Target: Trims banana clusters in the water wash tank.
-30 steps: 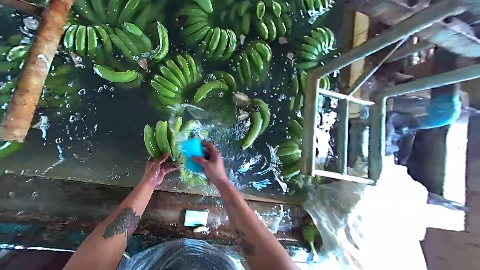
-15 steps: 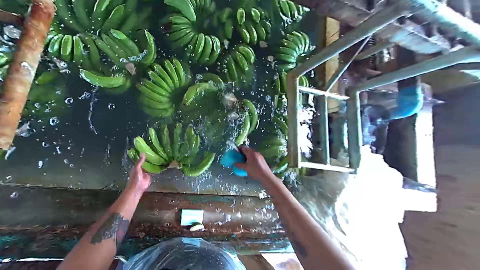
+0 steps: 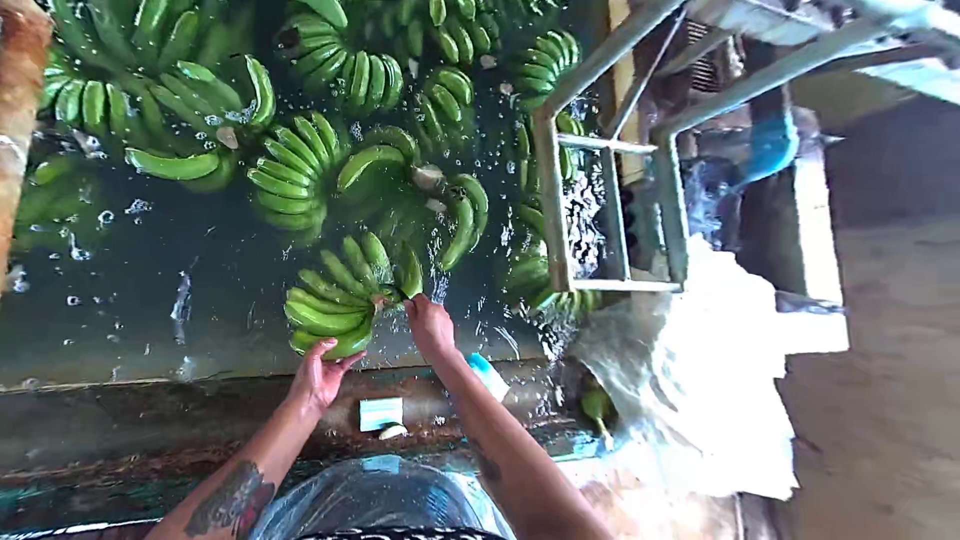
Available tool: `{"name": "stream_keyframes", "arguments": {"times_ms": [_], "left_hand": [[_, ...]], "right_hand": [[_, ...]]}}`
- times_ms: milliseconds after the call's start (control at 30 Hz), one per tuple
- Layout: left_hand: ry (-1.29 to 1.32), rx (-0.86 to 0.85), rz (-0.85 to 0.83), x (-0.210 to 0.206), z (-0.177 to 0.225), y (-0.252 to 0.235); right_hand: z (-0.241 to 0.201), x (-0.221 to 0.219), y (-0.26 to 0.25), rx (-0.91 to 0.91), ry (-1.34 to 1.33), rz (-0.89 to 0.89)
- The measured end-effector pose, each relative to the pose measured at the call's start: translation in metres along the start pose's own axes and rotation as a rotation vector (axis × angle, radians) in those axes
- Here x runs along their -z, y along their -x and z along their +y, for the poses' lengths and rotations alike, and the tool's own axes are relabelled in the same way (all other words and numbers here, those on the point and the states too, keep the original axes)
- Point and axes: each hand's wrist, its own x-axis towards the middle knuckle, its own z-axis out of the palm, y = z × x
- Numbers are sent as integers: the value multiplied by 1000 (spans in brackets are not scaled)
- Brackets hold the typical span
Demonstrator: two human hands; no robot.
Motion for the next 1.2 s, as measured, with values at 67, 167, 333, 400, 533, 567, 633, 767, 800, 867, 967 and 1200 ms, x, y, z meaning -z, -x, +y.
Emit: {"name": "stream_keyframes", "arguments": {"times_ms": [67, 167, 333, 400, 533, 567, 633, 767, 800, 867, 967, 1200], "left_hand": [[28, -18, 25, -9, -13, 11], [69, -46, 53, -25, -27, 20], [75, -121, 100, -36, -44, 16], [72, -116, 49, -26, -42, 19], [34, -134, 51, -36, -45, 15], [30, -140, 57, -40, -45, 8], [26, -140, 38, -45, -31, 0], [72, -49, 33, -44, -16, 5], [102, -24, 47, -49, -13, 9], [148, 15, 82, -53, -10, 18], [139, 5, 75, -43, -22, 15], [-397, 89, -60, 20, 27, -32]], "right_hand": [[-1, 1, 0, -28, 63, -30], [2, -1, -3, -81, 71, -27], [15, -22, 5, -93, -285, -110], [27, -15, 14, -56, -422, -174], [27, -27, 10, -97, -494, -146], [21, -26, 16, -84, -499, -183], [1, -9, 40, 45, -481, -279], [5, 12, 24, 28, -147, -60], [6, 17, 10, 4, -39, -22], [9, 7, -6, 8, 34, 46], [13, -25, -6, 35, -231, -37], [49, 8, 25, 100, -824, -288]]}}
